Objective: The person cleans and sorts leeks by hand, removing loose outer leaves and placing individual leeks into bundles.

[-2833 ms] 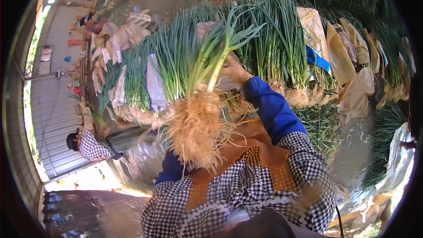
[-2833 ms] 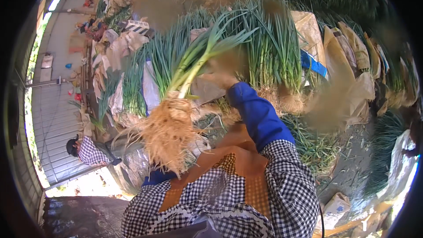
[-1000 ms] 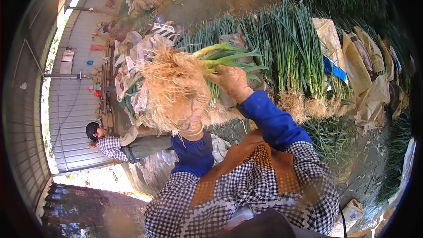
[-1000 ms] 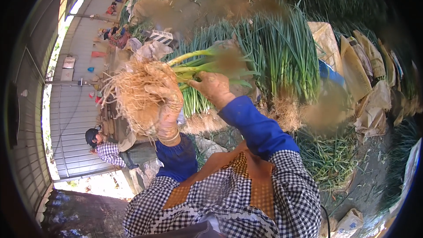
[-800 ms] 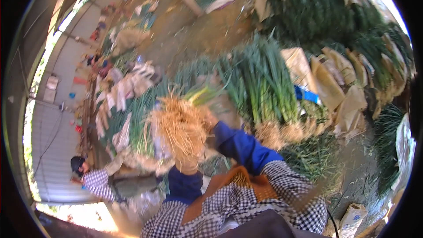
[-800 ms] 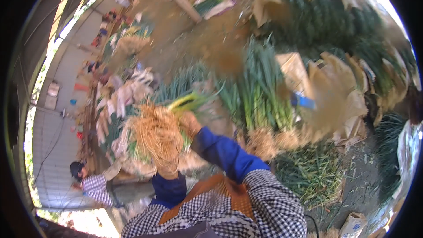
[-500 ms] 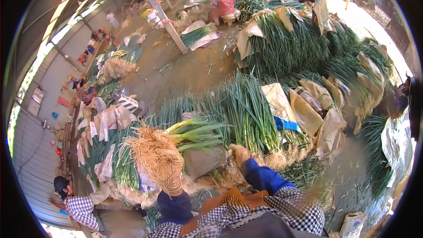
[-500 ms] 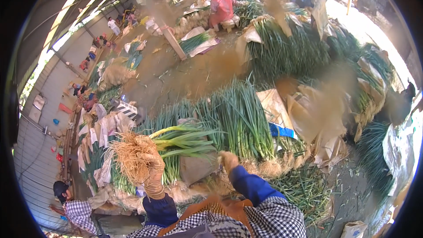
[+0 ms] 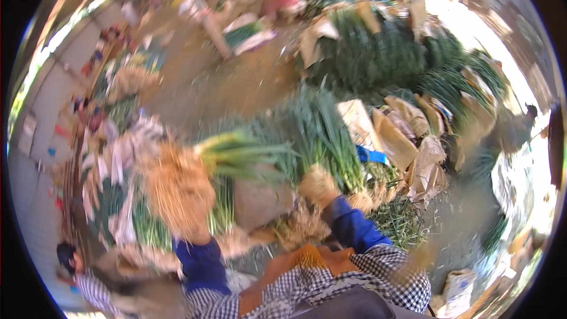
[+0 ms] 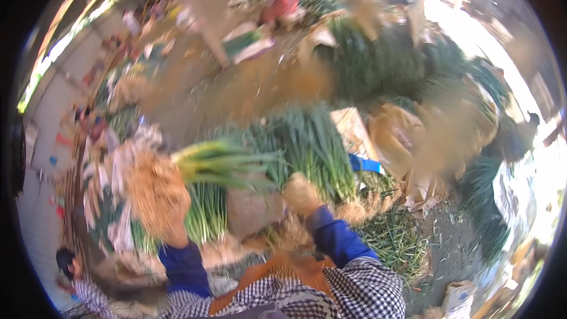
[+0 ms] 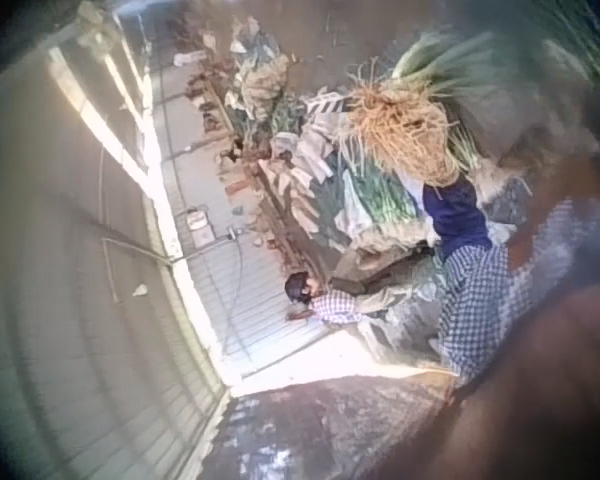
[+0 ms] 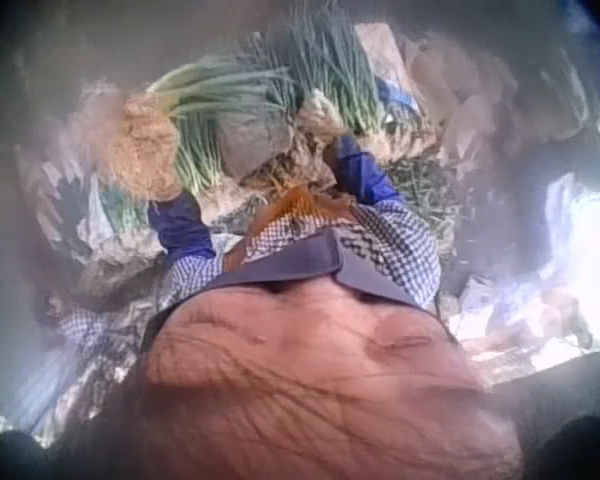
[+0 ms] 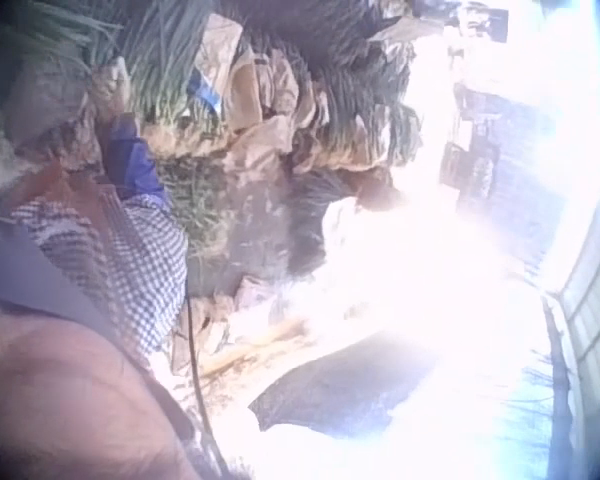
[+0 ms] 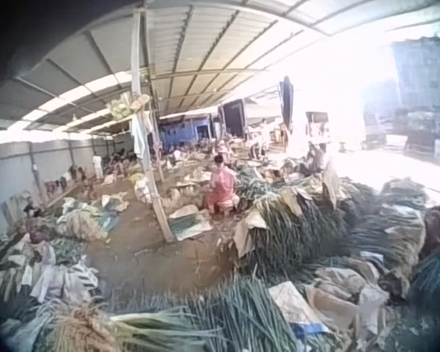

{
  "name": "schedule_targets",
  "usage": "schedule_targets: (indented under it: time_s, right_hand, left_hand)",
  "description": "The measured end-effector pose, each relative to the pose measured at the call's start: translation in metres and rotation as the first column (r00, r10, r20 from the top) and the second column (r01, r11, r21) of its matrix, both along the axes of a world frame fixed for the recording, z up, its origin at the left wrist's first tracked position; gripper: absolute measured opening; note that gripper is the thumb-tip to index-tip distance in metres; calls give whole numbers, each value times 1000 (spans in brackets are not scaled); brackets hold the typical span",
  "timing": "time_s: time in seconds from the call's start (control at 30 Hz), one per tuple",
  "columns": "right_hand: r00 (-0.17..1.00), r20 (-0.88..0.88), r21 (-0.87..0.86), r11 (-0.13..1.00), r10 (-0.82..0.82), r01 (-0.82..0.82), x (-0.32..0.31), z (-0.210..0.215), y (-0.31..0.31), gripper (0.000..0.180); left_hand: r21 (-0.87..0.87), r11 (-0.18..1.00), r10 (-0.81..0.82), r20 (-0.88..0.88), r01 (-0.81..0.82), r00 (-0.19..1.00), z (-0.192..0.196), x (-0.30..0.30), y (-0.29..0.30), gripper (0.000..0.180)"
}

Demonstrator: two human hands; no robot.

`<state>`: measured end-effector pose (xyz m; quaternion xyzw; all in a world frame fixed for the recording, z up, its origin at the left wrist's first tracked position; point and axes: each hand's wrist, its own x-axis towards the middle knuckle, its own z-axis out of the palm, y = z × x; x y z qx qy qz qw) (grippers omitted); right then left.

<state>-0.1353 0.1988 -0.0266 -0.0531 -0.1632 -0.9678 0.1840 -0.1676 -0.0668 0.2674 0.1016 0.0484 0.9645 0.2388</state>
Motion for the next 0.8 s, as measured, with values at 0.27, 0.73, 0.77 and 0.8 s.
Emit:
schedule_targets:
  time_s: [0.27,0.73,0.77,0.8]
  right_hand:
    - [785,459,772,625,-415,-120,132,-52,58,20]
    - [725,620,773,79,-300,-629,206,-43,27,27]
    - [711,639,735,-42,-294,-677,215,-42,28,29]
    - [634,656,654,-110,-410,-748,225,-37,20,25]
  left_hand:
    - [-161,987,-7,-122,-13,993,-33,-115,-114,37]
    - [-868,295,103,444,399,890,-318,-27,-249,25]
    - [-794,310,163,586,523,794,-330,-12,-250,21]
    - [-782,311,137,599,540,789,-331,-15,-241,21]
